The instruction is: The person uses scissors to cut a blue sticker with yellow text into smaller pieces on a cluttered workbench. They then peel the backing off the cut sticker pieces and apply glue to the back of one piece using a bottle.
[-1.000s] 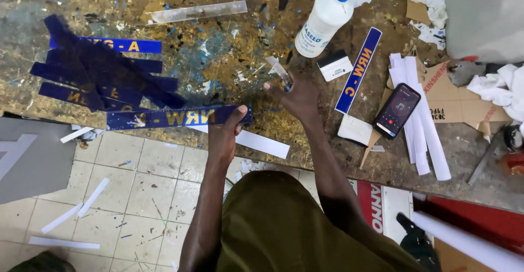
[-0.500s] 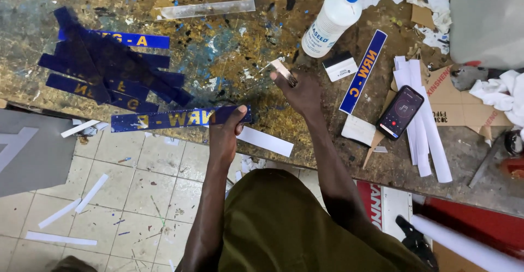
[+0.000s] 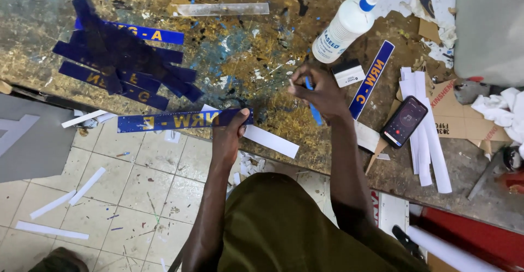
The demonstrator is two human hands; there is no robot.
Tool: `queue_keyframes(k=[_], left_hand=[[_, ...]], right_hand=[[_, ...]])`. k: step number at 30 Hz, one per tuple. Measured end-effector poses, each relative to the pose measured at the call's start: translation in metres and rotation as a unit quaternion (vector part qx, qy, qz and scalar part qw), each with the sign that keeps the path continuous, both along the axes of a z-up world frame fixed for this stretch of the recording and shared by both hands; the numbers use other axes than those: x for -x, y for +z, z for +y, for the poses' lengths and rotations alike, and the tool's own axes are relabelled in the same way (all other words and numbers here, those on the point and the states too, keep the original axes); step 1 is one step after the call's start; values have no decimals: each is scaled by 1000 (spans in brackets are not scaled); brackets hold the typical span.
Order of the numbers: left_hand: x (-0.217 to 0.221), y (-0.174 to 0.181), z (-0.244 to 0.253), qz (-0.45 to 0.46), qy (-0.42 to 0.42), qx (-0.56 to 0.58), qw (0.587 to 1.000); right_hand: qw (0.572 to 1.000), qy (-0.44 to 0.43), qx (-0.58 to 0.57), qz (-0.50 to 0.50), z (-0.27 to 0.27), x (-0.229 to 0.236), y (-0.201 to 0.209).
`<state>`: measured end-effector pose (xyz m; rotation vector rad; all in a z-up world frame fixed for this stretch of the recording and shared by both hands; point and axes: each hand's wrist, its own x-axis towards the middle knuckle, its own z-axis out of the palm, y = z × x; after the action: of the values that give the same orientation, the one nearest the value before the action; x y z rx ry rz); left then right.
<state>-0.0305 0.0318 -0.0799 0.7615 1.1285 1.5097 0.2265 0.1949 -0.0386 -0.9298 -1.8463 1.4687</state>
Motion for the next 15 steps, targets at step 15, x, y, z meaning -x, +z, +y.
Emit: queue_keyframes(k=[15], left_hand=[[2,7,6,16,-15,61,998]], right_hand=[[986,-129,25,-103,-35,26,12]])
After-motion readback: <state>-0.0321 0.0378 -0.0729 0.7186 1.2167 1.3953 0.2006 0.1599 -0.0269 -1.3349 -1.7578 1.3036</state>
